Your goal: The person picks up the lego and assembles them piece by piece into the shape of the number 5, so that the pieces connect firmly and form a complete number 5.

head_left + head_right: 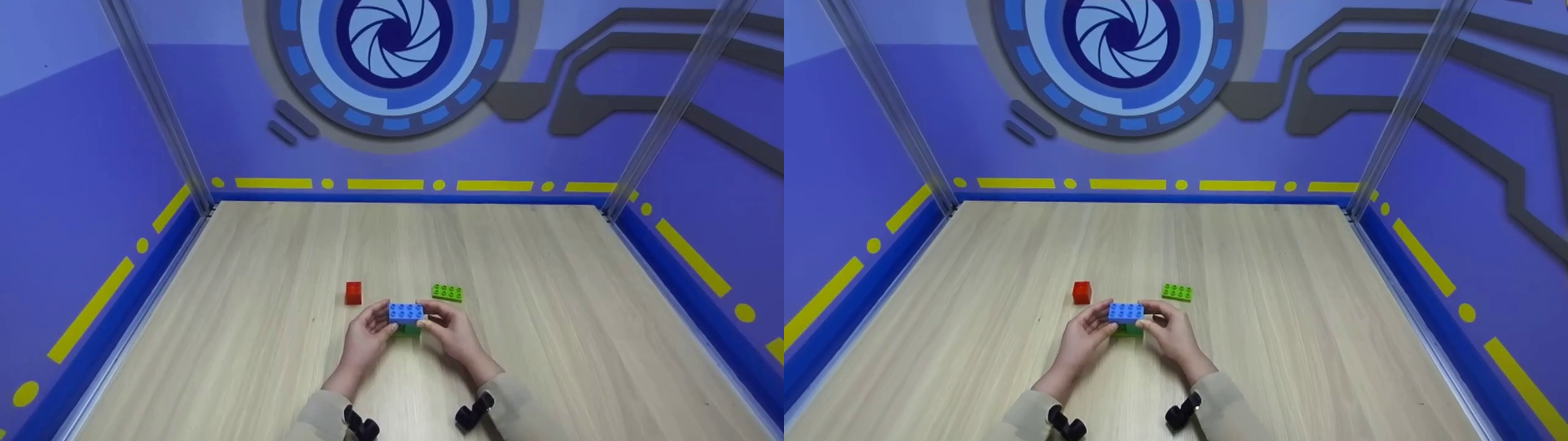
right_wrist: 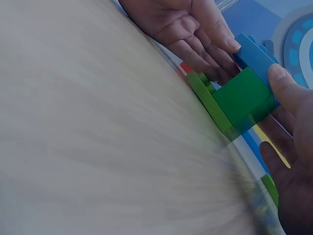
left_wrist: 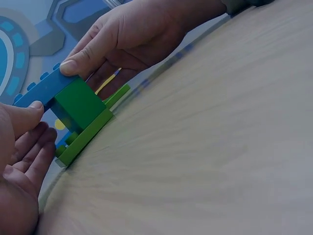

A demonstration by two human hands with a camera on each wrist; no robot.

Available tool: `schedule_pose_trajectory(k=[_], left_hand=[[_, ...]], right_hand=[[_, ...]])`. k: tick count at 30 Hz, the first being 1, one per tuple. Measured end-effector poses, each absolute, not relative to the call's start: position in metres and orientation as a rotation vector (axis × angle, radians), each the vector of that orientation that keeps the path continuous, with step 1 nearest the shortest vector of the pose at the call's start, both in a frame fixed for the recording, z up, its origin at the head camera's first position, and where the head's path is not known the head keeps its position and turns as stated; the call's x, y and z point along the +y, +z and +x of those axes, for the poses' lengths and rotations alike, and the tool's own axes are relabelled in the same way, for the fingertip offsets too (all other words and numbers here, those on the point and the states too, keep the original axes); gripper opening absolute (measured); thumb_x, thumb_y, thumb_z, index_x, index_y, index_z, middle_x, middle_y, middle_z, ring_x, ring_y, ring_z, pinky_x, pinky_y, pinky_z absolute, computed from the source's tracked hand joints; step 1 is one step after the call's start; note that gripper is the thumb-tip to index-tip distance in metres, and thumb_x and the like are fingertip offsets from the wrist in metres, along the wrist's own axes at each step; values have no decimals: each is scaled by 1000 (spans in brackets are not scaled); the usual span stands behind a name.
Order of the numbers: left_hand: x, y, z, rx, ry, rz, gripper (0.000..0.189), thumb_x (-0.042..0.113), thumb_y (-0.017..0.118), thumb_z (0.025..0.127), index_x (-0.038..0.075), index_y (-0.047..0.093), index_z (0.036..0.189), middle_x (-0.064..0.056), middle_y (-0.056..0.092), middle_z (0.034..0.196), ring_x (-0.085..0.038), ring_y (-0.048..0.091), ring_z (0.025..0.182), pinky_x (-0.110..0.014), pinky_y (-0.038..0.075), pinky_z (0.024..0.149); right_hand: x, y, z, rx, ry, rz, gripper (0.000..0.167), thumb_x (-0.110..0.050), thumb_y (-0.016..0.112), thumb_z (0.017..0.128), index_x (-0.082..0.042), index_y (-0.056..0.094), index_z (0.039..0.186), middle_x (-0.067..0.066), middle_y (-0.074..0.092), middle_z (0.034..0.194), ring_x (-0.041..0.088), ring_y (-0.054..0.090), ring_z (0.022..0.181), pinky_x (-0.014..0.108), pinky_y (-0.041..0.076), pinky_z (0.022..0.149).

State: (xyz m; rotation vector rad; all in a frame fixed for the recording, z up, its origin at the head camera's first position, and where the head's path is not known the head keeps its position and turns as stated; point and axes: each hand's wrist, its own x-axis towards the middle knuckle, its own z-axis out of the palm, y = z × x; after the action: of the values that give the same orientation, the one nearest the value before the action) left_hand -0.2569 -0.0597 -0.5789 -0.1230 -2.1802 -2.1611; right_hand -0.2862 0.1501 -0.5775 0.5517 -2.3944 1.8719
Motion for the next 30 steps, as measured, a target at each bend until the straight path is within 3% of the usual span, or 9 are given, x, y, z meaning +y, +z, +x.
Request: schedule_pose_trajectory(k=[7,14,18,25,30], left_hand=[[-60,-577,-258,-2098,-2146,-117,57,-14,65,90,-8,49,145,-25,62,139,-37,58,134,-38,48,115],[-63,-574,-255,-2017,-2091,-37,54,-14,57,93,-3,50,146,-17,65,135,-33,60,132,-32,49,114],[-66,-573,-254,-1918,-2023,112,50,-10,61,95,2,54,143,-14,66,134,-31,61,131,-31,50,112],[-75,-575,-260,-1821,-1916,282,50,-6,66,95,5,55,142,-16,61,144,-36,55,139,-47,45,117],[-85,-576,-267,-1901,-1830,354,56,-1,70,94,10,53,146,-11,58,149,-35,51,143,-47,44,119]], right_hand=[[149,-578,-286,-2370,1906,538,40,-11,76,91,3,68,128,23,70,128,16,69,114,36,57,104],[149,-579,-286,-2375,1923,537,41,-11,78,90,0,69,128,21,70,130,14,68,115,35,56,105],[149,-580,-287,-2374,1916,545,41,-11,78,90,-1,69,128,19,71,128,13,68,114,37,56,105],[150,-579,-287,-2387,1910,532,41,-11,78,90,-2,69,129,19,71,128,23,68,117,42,55,107],[151,-579,-286,-2397,1898,541,41,-12,77,90,-3,69,130,18,71,130,32,67,120,42,55,107]])
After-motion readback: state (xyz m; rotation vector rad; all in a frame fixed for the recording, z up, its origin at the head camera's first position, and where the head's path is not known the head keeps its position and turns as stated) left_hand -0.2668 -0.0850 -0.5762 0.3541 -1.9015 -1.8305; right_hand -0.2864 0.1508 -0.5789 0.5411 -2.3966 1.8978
